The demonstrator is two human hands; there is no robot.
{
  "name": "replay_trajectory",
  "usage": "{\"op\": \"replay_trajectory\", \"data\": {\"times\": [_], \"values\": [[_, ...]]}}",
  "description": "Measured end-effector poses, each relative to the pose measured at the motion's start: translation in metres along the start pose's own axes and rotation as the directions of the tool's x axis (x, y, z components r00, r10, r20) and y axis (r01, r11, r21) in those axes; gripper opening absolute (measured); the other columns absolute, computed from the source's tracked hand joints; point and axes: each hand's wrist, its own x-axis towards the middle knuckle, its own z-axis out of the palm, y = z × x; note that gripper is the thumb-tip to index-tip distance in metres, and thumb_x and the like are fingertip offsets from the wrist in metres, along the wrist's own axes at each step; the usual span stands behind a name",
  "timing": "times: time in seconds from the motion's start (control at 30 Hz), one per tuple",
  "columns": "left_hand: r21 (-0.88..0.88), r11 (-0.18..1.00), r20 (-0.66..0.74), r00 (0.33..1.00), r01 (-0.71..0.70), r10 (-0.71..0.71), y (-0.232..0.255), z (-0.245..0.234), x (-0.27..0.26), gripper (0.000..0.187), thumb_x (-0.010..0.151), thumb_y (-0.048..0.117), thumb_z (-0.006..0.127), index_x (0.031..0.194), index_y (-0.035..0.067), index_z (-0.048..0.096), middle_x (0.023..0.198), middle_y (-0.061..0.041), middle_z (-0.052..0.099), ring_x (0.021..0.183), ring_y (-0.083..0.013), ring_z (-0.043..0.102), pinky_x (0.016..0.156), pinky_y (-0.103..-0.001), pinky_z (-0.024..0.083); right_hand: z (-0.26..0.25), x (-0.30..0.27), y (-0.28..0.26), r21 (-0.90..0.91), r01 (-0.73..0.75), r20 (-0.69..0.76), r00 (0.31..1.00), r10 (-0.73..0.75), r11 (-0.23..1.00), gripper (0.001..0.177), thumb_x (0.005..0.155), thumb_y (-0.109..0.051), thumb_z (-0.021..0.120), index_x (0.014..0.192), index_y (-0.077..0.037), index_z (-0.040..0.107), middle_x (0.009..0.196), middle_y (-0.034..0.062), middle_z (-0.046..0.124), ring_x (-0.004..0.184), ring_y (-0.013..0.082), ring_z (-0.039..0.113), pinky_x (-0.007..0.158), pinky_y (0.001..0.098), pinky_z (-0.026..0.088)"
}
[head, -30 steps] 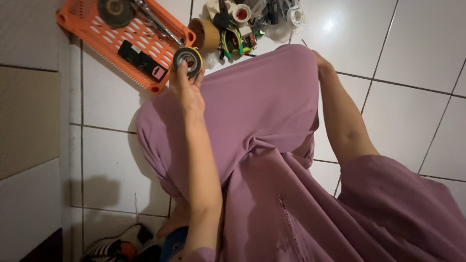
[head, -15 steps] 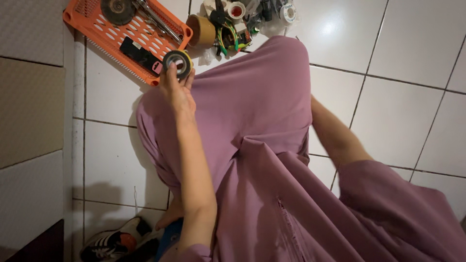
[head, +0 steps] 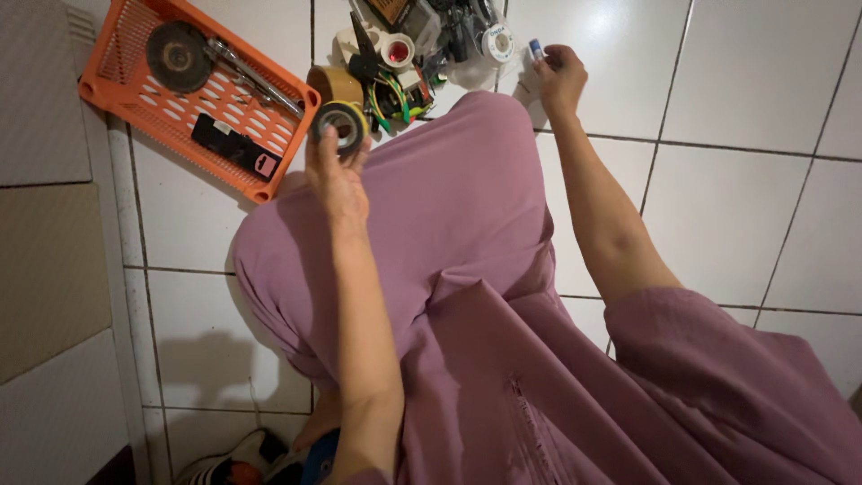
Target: The person sits on a tiled floor and organizes various tools and hardware items into an orange plastic basket. They handle pliers, tape rolls, and small parts, placing them into the basket and a plastic bag before moving the basket into a cabinet.
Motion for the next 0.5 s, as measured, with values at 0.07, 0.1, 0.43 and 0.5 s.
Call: {"op": "replay_trajectory", "data": {"times": [0.07, 0.1, 0.43, 0.5], "values": [[0.046, 0.999, 0.002, 1.0, 0.016, -0.016, -0.004, 0.004, 0.002, 0.047, 0.093, 0.026, 0.074, 0.13, 0.002, 0.058, 0.117, -0.016, 0.068, 0.102, -0.0281, 0.074, 0.082, -0.038, 0.068, 0.015, 0.016, -0.011, -0.202, 0.08, 0.009, 0.997, -0.08, 0.976, 0.019, 0.084, -0.009, 0.082, 0.101, -0.004, 0.077, 0.096, 0.0088, 0.075, 0.086, 0.0209, 0.071, 0.082, 0.0331, 0.057], [0.033, 0.999, 0.01, 1.0, 0.016, -0.017, -0.004, 0.003, 0.003, 0.046, 0.094, 0.024, 0.074, 0.131, 0.001, 0.058, 0.118, -0.015, 0.068, 0.104, -0.027, 0.073, 0.084, -0.039, 0.068, 0.018, 0.017, -0.017, -0.3, 0.119, 0.023, 0.993, -0.118, 0.947, 0.017, 0.084, -0.01, 0.082, 0.1, -0.005, 0.078, 0.098, 0.0104, 0.074, 0.087, 0.0228, 0.07, 0.083, 0.0342, 0.056], [-0.056, 0.998, 0.102, 0.994, -0.022, 0.028, 0.005, -0.017, 0.019, 0.05, 0.094, 0.014, 0.075, 0.139, 0.004, 0.055, 0.125, -0.01, 0.067, 0.116, -0.0214, 0.068, 0.102, -0.046, 0.062, 0.023, 0.002, -0.167, -0.254, 0.453, 0.348, 0.867, -0.357, 0.855, 0.022, 0.091, -0.022, 0.09, 0.101, -0.006, 0.078, 0.121, 0.0158, 0.064, 0.117, 0.0349, 0.054, 0.098, 0.0465, 0.048], [-0.022, 0.999, 0.056, 0.998, -0.024, 0.025, 0.007, -0.022, 0.02, 0.052, 0.094, 0.016, 0.076, 0.139, 0.003, 0.056, 0.125, -0.011, 0.067, 0.116, -0.0219, 0.068, 0.101, -0.045, 0.062, 0.021, -0.007, -0.208, -0.107, 0.542, 0.317, 0.813, -0.488, 0.834, 0.02, 0.097, -0.012, 0.085, 0.114, -0.004, 0.076, 0.129, 0.0178, 0.059, 0.123, 0.0368, 0.055, 0.105, 0.0462, 0.05]]}}
